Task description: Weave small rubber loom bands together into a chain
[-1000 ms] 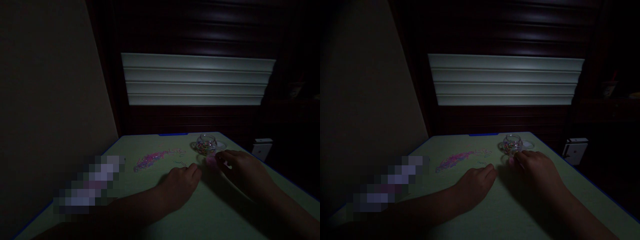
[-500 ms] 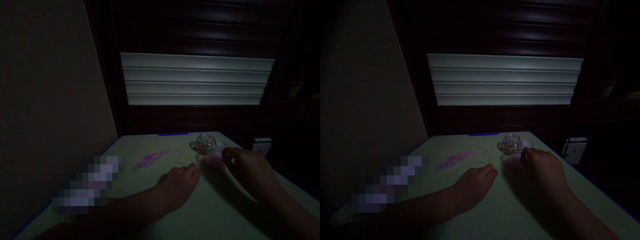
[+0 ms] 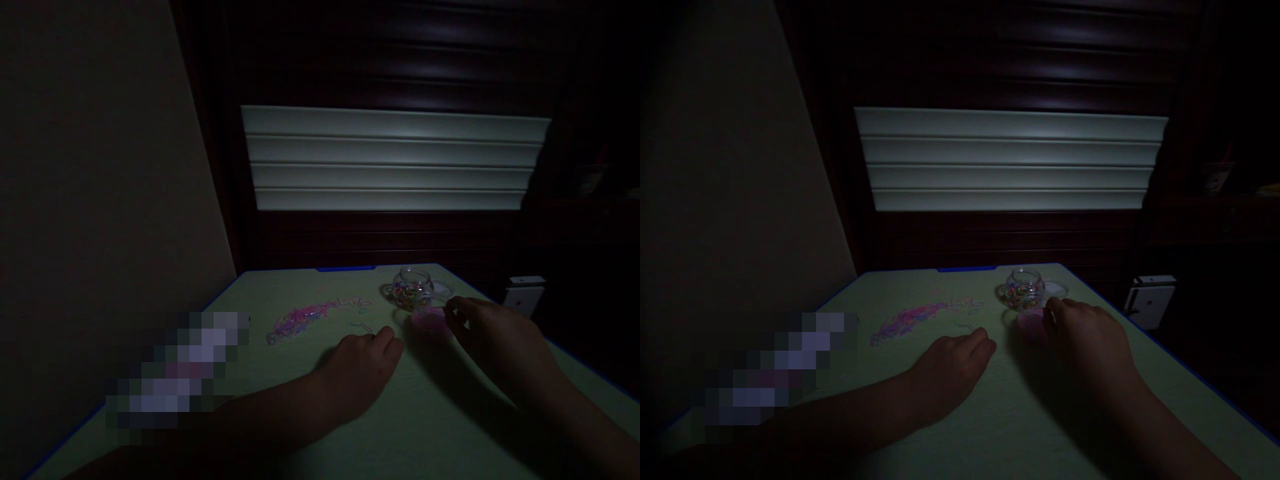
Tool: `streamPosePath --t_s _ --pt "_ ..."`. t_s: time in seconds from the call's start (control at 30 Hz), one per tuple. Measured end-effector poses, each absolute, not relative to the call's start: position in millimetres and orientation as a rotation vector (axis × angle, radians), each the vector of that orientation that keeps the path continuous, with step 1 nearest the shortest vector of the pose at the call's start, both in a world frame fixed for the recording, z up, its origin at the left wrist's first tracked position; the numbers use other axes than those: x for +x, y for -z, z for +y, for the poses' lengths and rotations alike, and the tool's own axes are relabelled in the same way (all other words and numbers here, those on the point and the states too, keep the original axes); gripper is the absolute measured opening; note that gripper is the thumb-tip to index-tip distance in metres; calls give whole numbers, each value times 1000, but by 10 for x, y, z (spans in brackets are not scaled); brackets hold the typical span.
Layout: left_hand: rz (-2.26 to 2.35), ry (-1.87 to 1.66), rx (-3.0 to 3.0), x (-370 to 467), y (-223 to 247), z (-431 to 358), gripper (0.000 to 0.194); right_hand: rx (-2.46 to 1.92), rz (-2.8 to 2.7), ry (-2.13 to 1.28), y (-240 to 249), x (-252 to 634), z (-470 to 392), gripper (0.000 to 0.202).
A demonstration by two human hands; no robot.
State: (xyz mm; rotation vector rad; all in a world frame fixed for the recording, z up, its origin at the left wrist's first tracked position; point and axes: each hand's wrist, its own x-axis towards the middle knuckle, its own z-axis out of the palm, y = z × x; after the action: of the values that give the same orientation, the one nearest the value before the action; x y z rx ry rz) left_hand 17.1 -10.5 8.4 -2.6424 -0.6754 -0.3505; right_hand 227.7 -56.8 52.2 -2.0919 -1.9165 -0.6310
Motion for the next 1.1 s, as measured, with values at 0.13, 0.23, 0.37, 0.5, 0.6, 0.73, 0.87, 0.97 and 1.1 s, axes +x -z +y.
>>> streamPosePath --t_s 0.13,0.23,0.37,0.5,0.6,0.73,0.87,0.97,1.1 --pt "-667 347 -2656 167 -92 -110 16 -2079 -1915 630 -535 2271 -575 21" --pt "-661 362 -2651 170 -95 -107 16 -2071 -1922 640 -528 2281 -581 20" --pt "-664 363 -2647 176 -97 -107 17 -2009 -1942 642 -512 2288 -576 20" --pt "-680 342 -2642 179 -91 -111 17 -1866 -2002 604 -521 2259 -576 22" --pt "-676 345 -2640 181 -86 -108 16 -1752 -2050 589 -532 2231 -581 24" --pt "-672 384 -2644 184 -86 -102 15 -1629 -2143 557 -510 2221 -567 22" --pt "-655 404 -2646 189 -93 -99 12 -1563 -2256 497 -476 2225 -533 18" --pt "-659 396 -2645 198 -103 -101 13 -1526 -2375 418 -474 2203 -522 17" --pt "-672 387 -2645 211 -120 -107 12 -1437 -2520 281 -479 2164 -530 16"
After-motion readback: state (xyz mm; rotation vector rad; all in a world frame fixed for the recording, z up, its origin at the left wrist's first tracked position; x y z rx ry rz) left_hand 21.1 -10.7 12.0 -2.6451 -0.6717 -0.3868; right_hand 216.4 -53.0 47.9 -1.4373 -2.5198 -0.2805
